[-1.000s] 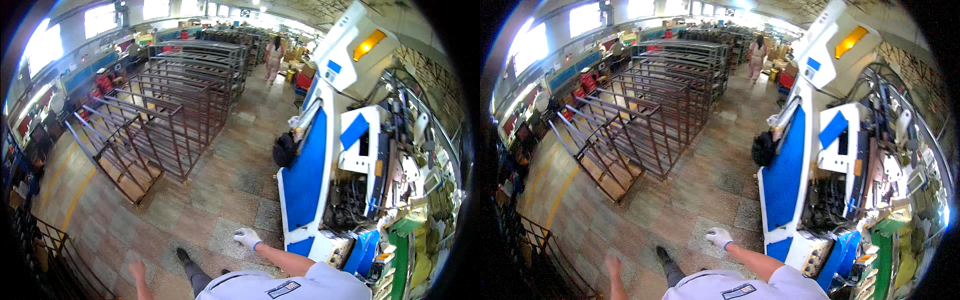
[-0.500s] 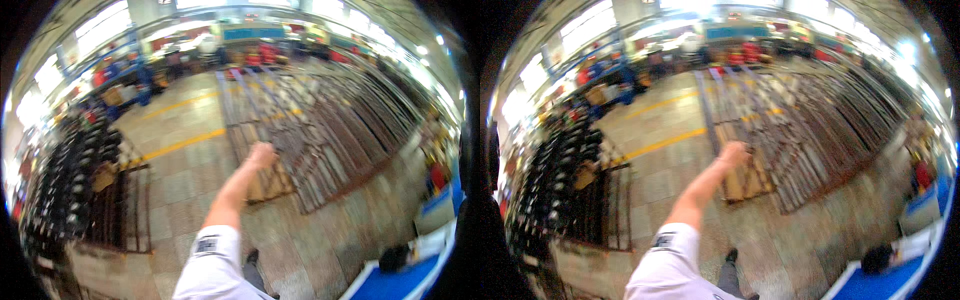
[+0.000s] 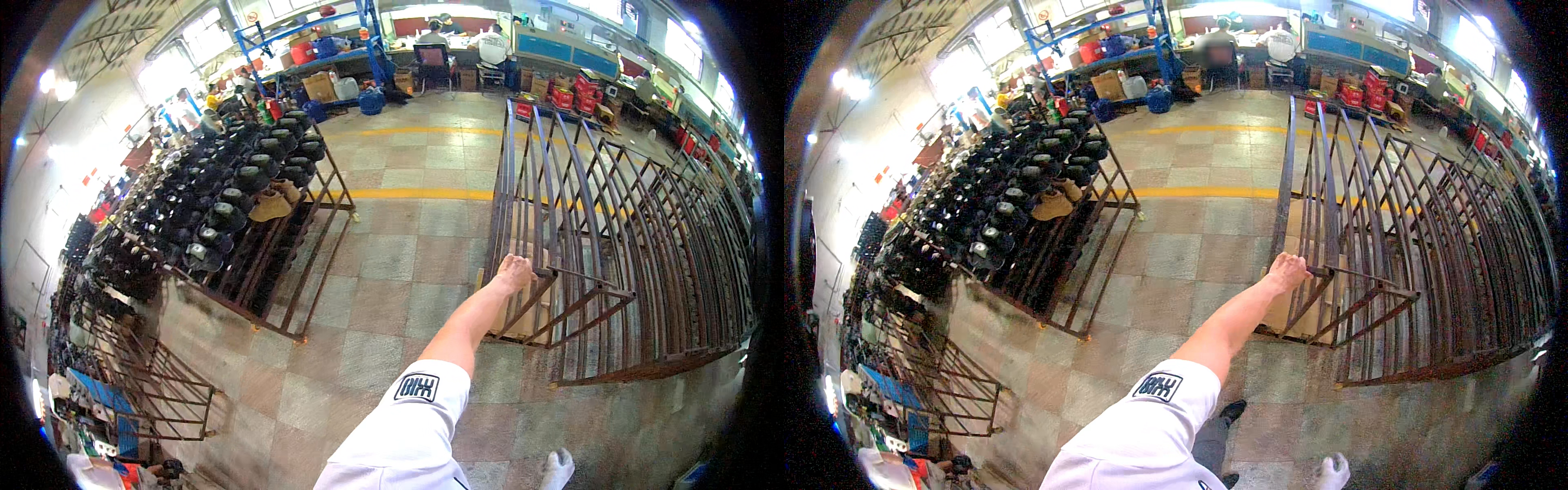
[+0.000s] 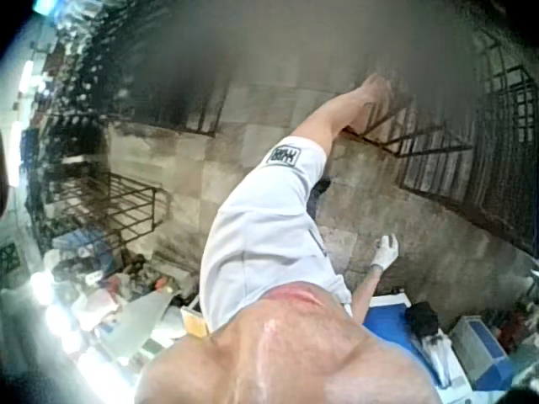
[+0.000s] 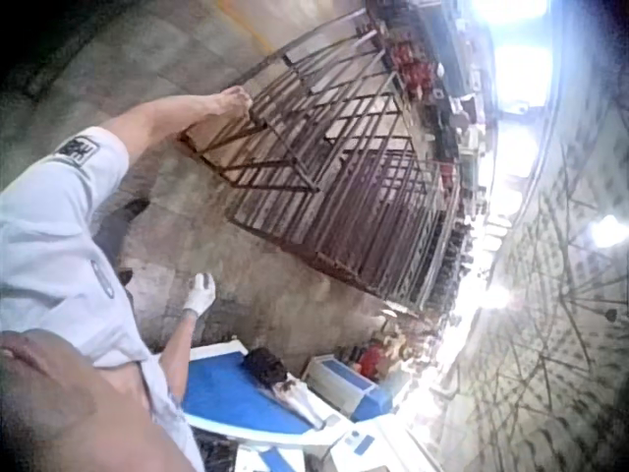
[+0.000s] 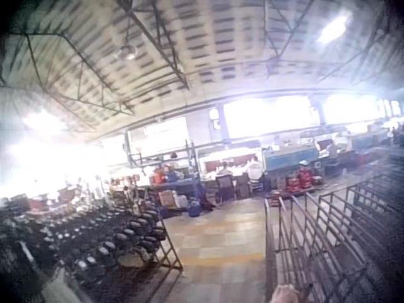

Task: The person places various shoes onto a lasting machine, operates the machine with controls, and then removes the lasted shoes, placing them on a rack or back on a conveyor belt.

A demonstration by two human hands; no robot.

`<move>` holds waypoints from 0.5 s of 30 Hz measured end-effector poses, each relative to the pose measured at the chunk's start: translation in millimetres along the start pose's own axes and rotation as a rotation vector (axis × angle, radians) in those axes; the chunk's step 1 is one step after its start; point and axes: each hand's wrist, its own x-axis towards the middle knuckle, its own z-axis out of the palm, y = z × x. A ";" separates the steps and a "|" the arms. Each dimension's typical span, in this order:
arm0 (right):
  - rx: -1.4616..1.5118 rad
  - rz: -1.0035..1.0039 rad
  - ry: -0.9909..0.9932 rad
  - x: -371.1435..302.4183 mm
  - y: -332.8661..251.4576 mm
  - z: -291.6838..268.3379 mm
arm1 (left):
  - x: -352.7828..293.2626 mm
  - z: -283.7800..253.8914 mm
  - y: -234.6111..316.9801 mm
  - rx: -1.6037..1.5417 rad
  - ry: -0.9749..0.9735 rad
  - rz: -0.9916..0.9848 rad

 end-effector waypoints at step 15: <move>-0.074 0.040 0.097 -211.9 274.7 -193.4 | -311.2 -28.4 137.2 0.299 -0.212 0.015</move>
